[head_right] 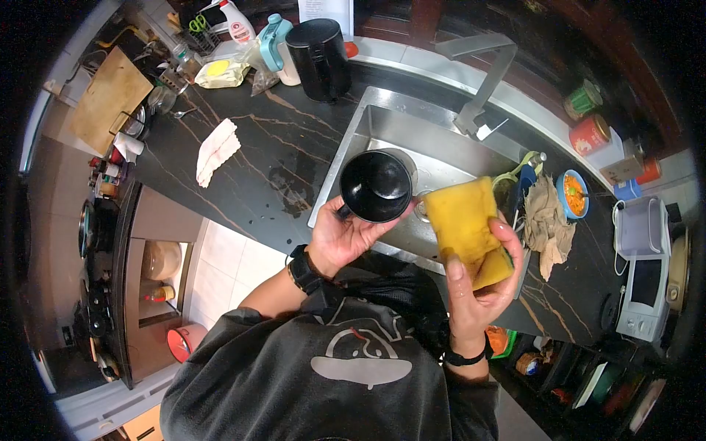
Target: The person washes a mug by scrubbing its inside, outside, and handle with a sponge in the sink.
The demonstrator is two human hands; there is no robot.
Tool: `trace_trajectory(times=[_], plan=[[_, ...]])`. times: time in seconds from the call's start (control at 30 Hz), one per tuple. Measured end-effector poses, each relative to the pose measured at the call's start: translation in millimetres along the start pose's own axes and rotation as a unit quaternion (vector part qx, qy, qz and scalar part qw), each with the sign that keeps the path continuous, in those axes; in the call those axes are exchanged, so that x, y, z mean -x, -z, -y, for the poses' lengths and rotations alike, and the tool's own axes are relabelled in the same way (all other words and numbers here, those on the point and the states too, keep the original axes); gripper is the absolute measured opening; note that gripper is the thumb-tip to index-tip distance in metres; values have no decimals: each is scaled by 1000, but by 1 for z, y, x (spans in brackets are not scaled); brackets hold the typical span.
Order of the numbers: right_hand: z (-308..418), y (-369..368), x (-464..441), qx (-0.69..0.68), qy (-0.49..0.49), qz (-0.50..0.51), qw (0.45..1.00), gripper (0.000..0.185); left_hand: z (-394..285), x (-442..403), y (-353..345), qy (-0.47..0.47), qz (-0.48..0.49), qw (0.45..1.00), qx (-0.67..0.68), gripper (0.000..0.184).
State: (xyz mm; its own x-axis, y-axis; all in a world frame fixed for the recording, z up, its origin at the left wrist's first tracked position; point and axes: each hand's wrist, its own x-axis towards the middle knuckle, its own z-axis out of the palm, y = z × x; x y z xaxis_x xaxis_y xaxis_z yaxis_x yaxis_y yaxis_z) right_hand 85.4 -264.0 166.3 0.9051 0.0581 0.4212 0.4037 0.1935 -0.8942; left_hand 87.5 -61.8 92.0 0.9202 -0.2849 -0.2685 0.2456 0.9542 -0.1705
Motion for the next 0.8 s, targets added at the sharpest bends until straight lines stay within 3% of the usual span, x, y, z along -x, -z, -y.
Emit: trace_trajectory(times=[0.23, 0.3, 0.33, 0.37, 0.47, 0.53, 0.57, 0.63, 0.7, 0.73, 0.77, 0.8], plan=[[0, -10, -13, 127, 112, -104, 980, 51, 3, 4, -4, 8, 8, 1000, 7, 49], [-2, -5, -20, 261, 239, 89, 931, 51, 6, 7, -5, -17, 19, 999, -48, 44], [-3, -13, -31, 260, 287, 152, 909, 48, 6, 7, -4, -16, 20, 999, -48, 44], [0, -14, -36, 319, 299, 211, 875, 41, 6, 5, -1, -22, 15, 996, -83, 41], [-25, -16, -34, 366, 358, 210, 833, 34, 6, 3, 2, -26, 12, 992, -123, 35], [-36, -18, -35, 400, 377, 265, 792, 31, 3, 2, 6, -26, 15, 991, -127, 32], [-37, -20, -36, 400, 377, 264, 792, 31, -1, 2, 13, -46, 13, 989, -138, 35], [-37, -28, -40, 462, 235, 327, 790, 27, 2, 6, 3, -66, 10, 986, -150, 39], [-48, -23, -40, 460, 230, 328, 793, 26, 12, 11, -12, -171, -61, 931, -315, 48], [-54, -19, -39, 469, 165, 384, 778, 23, 15, 13, -11, -158, -108, 932, -308, 61], [-58, -16, -38, 473, 99, 437, 759, 21, 16, 12, -10, -157, -107, 932, -309, 61], [-59, -18, -38, 410, 101, 389, 819, 9, 16, 10, -5, -148, -105, 932, -314, 64]])
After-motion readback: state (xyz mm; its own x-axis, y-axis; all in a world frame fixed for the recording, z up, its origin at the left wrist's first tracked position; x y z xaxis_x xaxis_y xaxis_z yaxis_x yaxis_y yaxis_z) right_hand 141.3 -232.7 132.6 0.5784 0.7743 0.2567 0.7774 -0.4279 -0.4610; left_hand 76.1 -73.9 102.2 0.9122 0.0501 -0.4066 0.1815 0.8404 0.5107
